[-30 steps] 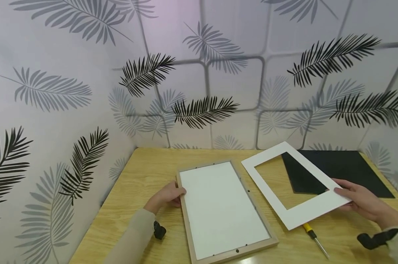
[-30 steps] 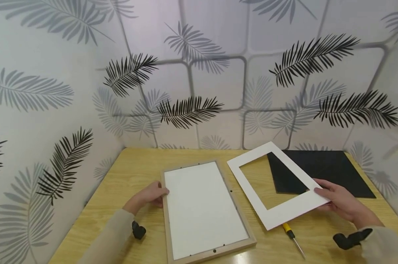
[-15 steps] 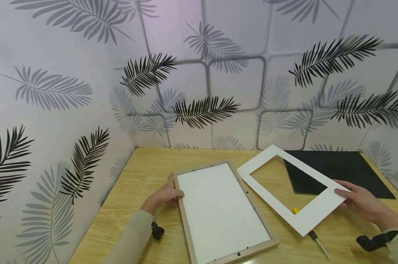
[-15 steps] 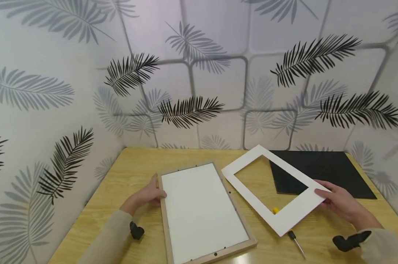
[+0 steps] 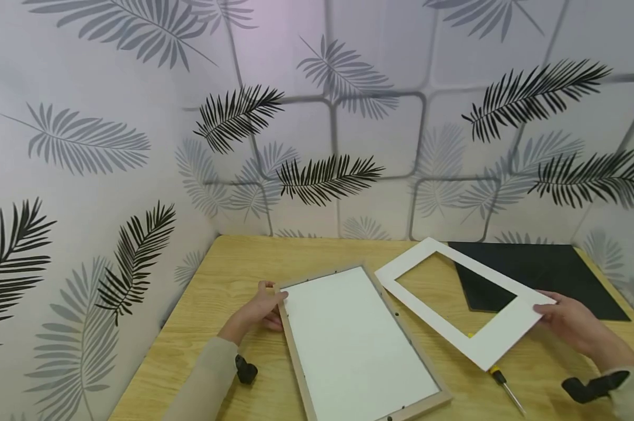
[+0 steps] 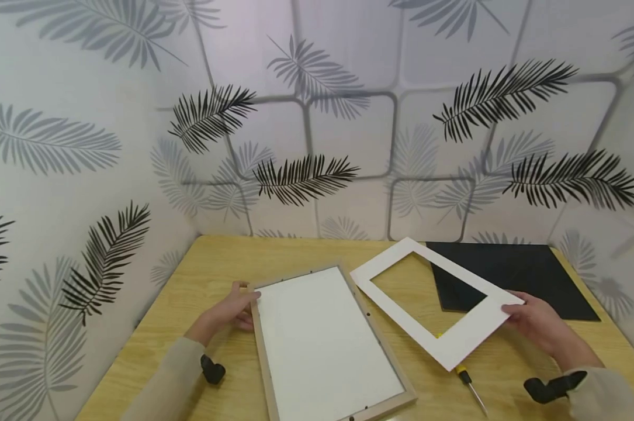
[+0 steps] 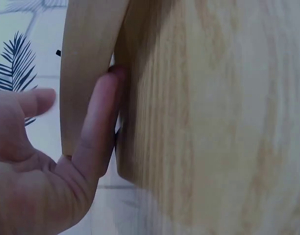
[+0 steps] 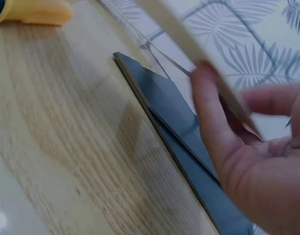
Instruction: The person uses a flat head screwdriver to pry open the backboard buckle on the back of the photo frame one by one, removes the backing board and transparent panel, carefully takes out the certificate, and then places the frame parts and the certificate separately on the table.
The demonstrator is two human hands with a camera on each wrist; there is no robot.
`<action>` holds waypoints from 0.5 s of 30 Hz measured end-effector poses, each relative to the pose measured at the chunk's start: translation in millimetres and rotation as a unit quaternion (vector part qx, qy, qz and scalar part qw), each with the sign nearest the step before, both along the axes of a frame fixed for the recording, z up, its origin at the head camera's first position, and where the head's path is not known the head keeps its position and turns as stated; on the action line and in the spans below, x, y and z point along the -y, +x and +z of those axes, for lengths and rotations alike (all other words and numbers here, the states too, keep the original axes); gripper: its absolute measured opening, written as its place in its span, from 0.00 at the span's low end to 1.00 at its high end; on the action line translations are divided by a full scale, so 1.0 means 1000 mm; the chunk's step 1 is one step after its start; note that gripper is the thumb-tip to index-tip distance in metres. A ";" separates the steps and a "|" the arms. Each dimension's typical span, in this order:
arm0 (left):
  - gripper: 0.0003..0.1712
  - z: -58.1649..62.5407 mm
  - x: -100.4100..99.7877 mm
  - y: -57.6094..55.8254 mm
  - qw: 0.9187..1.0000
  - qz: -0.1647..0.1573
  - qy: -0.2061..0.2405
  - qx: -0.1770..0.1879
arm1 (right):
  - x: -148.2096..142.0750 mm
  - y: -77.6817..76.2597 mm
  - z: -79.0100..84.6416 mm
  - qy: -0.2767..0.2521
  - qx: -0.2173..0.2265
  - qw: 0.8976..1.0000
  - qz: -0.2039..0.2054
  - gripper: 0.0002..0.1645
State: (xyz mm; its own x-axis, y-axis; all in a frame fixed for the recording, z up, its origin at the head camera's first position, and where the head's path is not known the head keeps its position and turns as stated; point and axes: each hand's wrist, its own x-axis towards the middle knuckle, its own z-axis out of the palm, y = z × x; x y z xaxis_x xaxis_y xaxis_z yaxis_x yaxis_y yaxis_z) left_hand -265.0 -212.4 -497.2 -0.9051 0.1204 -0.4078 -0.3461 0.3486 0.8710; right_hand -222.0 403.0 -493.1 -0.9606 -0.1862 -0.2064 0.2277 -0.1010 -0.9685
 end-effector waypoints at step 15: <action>0.35 -0.001 0.026 0.007 0.995 -0.062 -0.072 -0.017 | 0.019 -0.010 0.007 0.236 -0.041 0.971 0.026 0.37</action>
State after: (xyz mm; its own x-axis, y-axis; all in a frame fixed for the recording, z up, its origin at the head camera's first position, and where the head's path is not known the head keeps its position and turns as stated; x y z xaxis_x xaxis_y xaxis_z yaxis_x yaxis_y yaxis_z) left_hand -257.8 -238.0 -498.3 -0.9006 0.1746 -0.3980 -0.2634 0.5091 0.8194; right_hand -232.5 384.0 -485.8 -0.9692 -0.1377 -0.2039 0.1413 0.3668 -0.9195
